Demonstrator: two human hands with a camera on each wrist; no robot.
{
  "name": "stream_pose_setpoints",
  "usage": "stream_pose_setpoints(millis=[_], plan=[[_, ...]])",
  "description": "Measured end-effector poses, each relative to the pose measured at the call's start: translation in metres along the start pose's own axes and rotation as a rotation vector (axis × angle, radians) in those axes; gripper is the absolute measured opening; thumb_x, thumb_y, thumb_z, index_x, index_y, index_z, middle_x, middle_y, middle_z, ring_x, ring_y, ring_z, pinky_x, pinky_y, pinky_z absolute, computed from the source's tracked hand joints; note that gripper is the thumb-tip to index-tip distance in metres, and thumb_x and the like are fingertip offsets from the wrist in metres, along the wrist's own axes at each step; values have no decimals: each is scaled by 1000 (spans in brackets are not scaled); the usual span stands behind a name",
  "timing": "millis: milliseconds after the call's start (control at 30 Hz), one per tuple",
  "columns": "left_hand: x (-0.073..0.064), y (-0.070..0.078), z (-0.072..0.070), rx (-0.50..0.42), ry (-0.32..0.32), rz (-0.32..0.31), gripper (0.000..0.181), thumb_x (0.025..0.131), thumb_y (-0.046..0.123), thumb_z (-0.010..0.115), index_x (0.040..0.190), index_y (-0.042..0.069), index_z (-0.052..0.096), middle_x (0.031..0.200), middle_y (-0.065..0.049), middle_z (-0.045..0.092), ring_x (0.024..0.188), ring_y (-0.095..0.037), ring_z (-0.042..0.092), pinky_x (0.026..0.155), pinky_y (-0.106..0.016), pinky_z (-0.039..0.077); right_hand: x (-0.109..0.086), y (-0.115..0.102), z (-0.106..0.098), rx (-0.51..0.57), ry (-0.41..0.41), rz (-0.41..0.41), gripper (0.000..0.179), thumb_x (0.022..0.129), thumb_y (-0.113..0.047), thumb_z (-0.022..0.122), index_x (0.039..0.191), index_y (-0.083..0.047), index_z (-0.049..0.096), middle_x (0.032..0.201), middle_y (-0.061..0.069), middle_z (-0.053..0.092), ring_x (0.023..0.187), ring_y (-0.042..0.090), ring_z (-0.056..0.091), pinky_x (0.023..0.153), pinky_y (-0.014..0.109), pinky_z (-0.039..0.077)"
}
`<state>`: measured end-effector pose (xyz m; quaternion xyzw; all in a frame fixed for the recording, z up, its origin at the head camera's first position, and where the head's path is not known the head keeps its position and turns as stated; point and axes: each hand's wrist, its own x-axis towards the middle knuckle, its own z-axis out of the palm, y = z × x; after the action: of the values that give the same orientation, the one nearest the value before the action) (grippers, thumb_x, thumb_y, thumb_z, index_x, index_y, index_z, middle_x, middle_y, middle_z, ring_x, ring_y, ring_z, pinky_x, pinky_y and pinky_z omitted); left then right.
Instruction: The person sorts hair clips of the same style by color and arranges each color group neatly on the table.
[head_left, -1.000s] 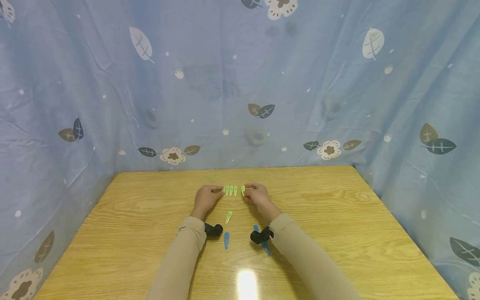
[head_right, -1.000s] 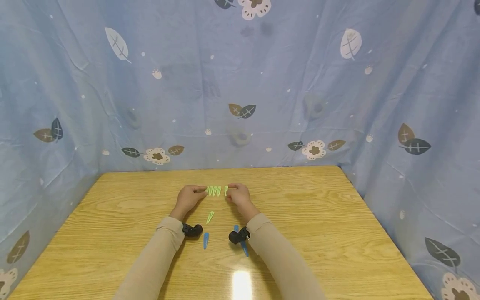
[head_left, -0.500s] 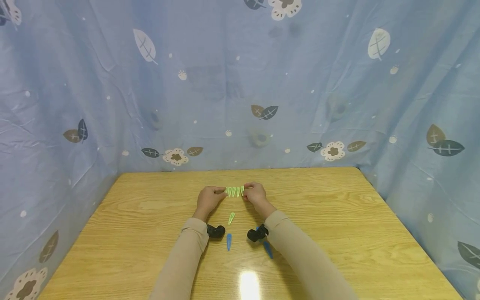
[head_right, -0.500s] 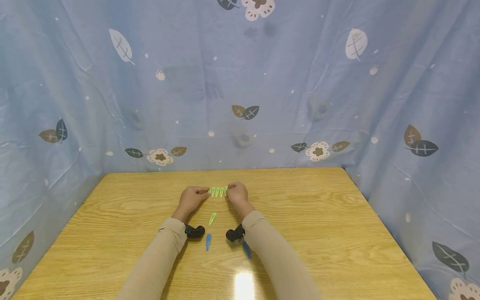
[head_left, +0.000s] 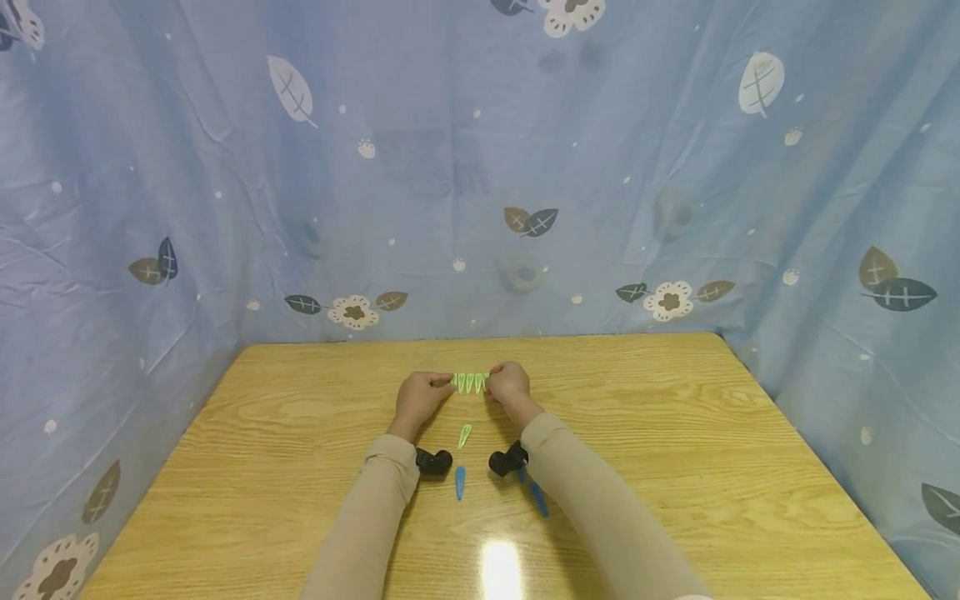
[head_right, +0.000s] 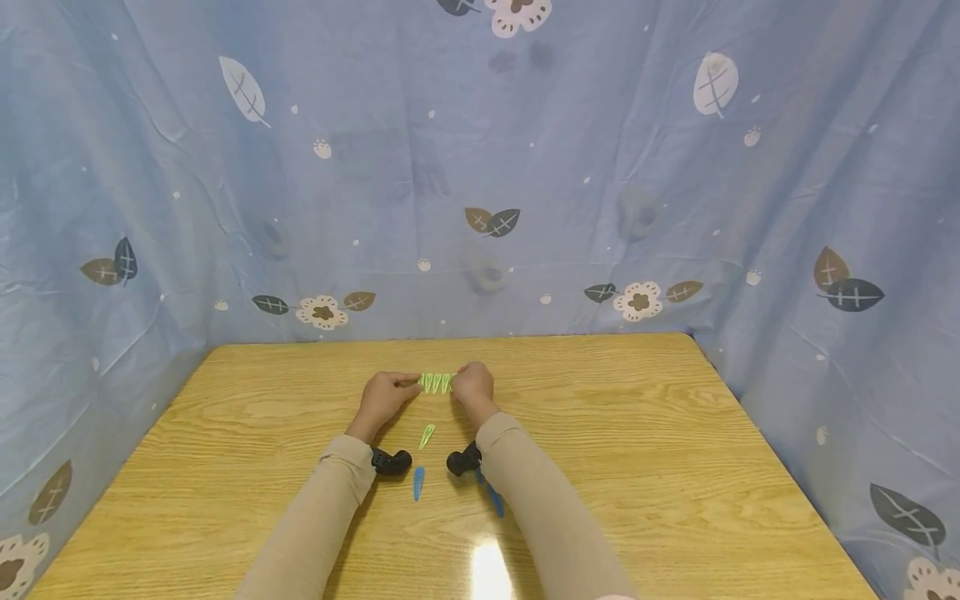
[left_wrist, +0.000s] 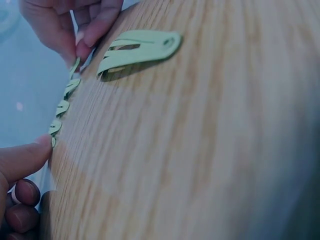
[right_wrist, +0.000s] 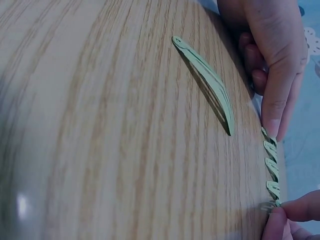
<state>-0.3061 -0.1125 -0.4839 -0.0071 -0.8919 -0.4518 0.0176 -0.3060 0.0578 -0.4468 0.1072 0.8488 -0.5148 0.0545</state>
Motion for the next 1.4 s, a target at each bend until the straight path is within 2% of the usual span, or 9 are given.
stream_pose_setpoints(millis=[67, 233, 400, 500, 733, 900, 1033, 1233, 1400], plan=[[1, 1, 0, 5, 6, 5, 27, 86, 29, 70, 112, 20, 73, 114, -4, 70, 102, -25, 64, 90, -44, 51, 0, -1, -1, -29, 12, -4, 25, 87, 1, 55, 111, 5, 63, 102, 18, 66, 73, 21, 67, 60, 26, 55], [3, 2, 0, 22, 15, 12, 27, 86, 29, 71, 111, 20, 73, 113, -3, 70, 86, -23, 64, 84, -39, 52, -1, -4, -2, -84, 36, -4, 21, 84, 0, 56, 104, 3, 64, 96, 16, 67, 69, 19, 64, 57, 25, 51], [5, 3, -1, 23, 22, 20, 26, 85, 29, 71, 109, 19, 74, 112, -3, 71, 57, -16, 44, 69, -31, 45, 2, -6, -2, -88, 51, 31, 18, 83, 0, 56, 98, 1, 66, 91, 14, 68, 74, 23, 64, 62, 31, 53], [6, 3, -1, 25, 21, 22, 25, 85, 29, 71, 109, 19, 74, 110, -4, 71, 54, -11, 39, 66, -28, 43, 5, -5, 0, -95, 68, 30, 15, 80, 1, 57, 92, 2, 65, 83, 13, 67, 71, 23, 63, 61, 31, 53], [5, 3, 0, 8, 8, 8, 26, 86, 30, 71, 110, 19, 74, 111, -3, 71, 64, -16, 54, 72, -31, 47, 2, -2, 0, -46, 76, 26, 8, 83, 0, 58, 88, 1, 64, 83, 12, 66, 71, 22, 61, 60, 29, 51], [3, 2, 1, 4, 8, 2, 27, 86, 29, 70, 111, 19, 73, 112, -3, 71, 89, -24, 64, 82, -38, 52, -1, 3, -2, -23, 72, 4, 9, 84, -1, 56, 85, -1, 65, 84, 11, 64, 69, 18, 55, 55, 24, 44], [2, 2, 2, 8, 11, -3, 28, 86, 30, 70, 112, 19, 73, 111, -3, 71, 104, -24, 64, 88, -42, 51, -3, 7, -3, 33, 63, 5, 12, 84, -1, 56, 91, 1, 65, 94, 15, 65, 72, 21, 59, 57, 26, 49], [1, 1, 3, 10, 4, -11, 28, 86, 30, 70, 112, 19, 72, 112, -3, 70, 102, -25, 64, 88, -42, 51, -7, 12, -4, 144, 26, -5, 19, 86, -1, 57, 103, 5, 64, 106, 20, 62, 84, 28, 65, 66, 31, 57], [2, -2, 1, 8, -3, -17, 29, 86, 31, 70, 113, 20, 72, 112, -2, 70, 106, -25, 63, 90, -44, 51, -10, 15, -7, 157, 10, -14, 23, 86, -3, 59, 107, 6, 64, 106, 20, 63, 82, 26, 67, 66, 29, 57]])
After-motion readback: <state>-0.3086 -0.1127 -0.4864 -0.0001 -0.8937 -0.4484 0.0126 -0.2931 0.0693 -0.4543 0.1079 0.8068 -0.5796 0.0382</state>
